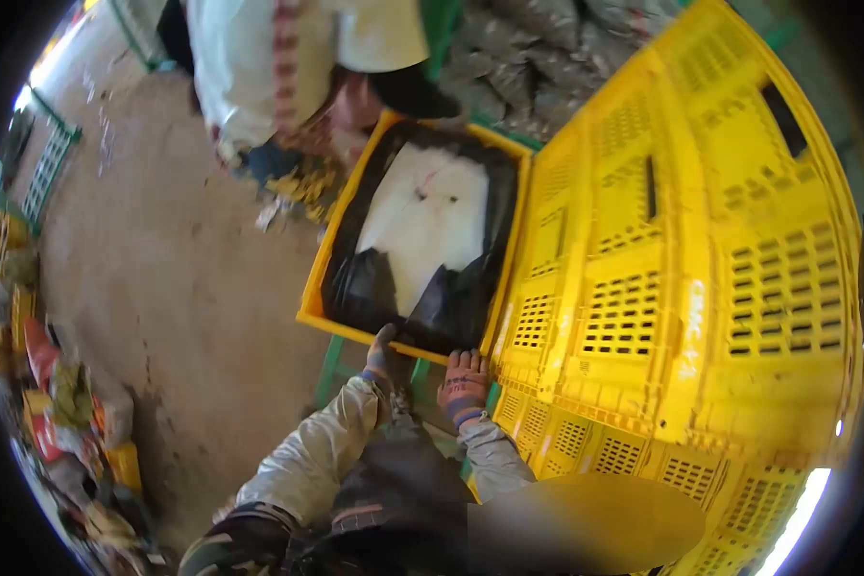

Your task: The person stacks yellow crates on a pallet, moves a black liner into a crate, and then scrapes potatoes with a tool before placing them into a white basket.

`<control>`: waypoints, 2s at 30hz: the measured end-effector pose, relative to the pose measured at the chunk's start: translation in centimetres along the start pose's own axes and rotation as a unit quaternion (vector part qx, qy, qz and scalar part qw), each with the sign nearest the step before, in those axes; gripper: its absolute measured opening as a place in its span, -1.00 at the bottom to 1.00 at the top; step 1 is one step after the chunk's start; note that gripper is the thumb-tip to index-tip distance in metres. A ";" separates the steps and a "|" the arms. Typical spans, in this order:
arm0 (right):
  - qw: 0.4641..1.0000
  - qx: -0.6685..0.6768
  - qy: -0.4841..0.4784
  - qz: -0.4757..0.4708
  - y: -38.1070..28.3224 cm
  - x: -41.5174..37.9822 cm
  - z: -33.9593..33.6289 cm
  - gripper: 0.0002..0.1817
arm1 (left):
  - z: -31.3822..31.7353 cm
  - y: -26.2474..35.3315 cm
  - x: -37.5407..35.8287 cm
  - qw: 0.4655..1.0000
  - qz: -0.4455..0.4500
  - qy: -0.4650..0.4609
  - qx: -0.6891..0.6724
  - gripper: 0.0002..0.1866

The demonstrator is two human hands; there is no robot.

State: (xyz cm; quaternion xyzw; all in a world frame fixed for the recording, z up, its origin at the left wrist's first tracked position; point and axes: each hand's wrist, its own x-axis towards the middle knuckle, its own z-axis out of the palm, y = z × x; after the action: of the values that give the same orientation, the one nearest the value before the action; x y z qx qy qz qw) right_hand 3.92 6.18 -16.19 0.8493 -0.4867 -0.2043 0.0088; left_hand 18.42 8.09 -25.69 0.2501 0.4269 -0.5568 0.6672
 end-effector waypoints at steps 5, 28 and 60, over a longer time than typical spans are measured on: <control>0.995 -0.030 -0.073 -0.057 -1.4 3.6 0.3 -0.57 | -1.0 1.2 -2.0 0.940 0.046 0.004 0.339 -0.63; 0.993 0.032 -0.106 -0.036 -2.7 7.5 0.3 -0.67 | -0.3 0.7 -2.1 0.894 0.052 -0.037 0.444 -0.21; 0.984 -0.022 -0.128 -0.121 -0.6 9.1 2.6 -0.55 | -0.7 0.2 -1.3 0.854 0.154 0.005 0.498 -0.30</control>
State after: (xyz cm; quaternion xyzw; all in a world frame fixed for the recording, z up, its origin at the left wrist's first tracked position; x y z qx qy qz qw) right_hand 7.56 -0.56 -21.76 0.8682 -0.3732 -0.3217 -0.0597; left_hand 18.41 9.41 -25.04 0.6139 0.0521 -0.5839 0.5286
